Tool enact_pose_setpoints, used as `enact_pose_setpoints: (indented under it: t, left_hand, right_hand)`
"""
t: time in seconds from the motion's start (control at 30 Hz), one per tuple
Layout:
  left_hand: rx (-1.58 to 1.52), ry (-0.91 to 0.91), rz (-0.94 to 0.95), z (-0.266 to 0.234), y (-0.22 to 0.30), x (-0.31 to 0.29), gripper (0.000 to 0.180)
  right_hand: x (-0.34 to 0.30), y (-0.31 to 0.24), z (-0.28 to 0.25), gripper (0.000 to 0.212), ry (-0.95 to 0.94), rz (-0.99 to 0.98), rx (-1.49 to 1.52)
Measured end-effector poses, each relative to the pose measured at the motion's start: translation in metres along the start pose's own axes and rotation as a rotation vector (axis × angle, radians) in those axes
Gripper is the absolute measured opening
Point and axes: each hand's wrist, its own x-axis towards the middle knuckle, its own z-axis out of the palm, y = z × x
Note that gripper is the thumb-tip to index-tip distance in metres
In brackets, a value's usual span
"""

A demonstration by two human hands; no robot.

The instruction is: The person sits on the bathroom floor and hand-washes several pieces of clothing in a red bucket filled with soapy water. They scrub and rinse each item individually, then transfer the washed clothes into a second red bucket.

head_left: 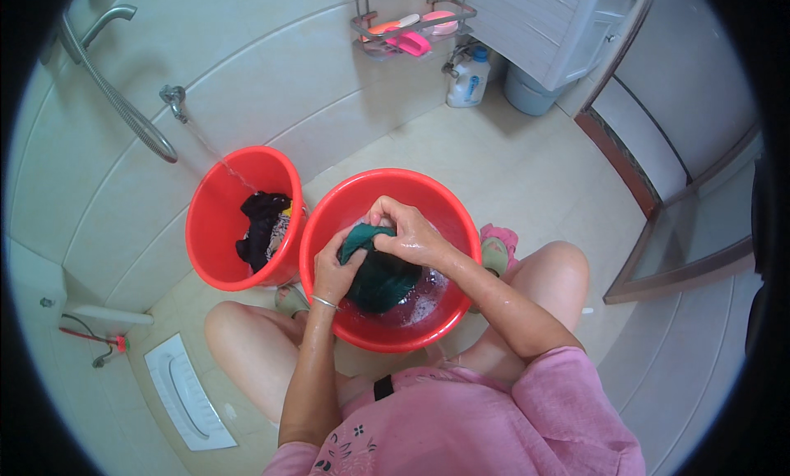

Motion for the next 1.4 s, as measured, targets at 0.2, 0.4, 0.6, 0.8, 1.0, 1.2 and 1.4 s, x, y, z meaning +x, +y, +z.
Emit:
enact_pose_setpoints:
  t: [0.2, 0.4, 0.6, 0.8, 1.0, 1.2, 1.4]
  left_hand:
    - [-0.382, 0.045, -0.054, -0.018, 0.016, 0.006, 0.031]
    - [-0.646, 0.159, -0.137, -0.033, 0.037, 0.005, 0.029]
    - [-0.992, 0.206, -0.148, -0.047, 0.06, 0.002, 0.034]
    - [-1.143, 0.25, -0.124, -0.052, 0.068, 0.001, 0.037]
    - [-1.17, 0.472, -0.147, -0.081, 0.052, 0.004, 0.042]
    - [-1.197, 0.509, -0.148, -0.084, 0.034, 0.008, 0.042]
    - [-1.137, 0.6, -0.12, -0.093, 0.037, 0.005, 0.042]
  right_hand:
    - [0.002, 0.016, -0.01, 0.028, 0.034, -0.109, -0.214]
    - [-0.008, 0.072, -0.009, 0.033, -0.319, 0.054, -0.646]
    - [-0.04, 0.123, 0.009, 0.04, -0.548, 0.498, -0.753]
    - [-0.055, 0.165, 0.037, 0.035, -0.388, 0.572, -0.78]
    - [-0.019, 0.166, -0.004, 0.02, 0.297, 0.605, 0.274]
    - [-0.007, 0.128, -0.008, 0.025, 0.489, 0.505, -0.043]
    - [0.0, 0.109, -0.014, 0.025, 0.551, 0.272, -0.536]
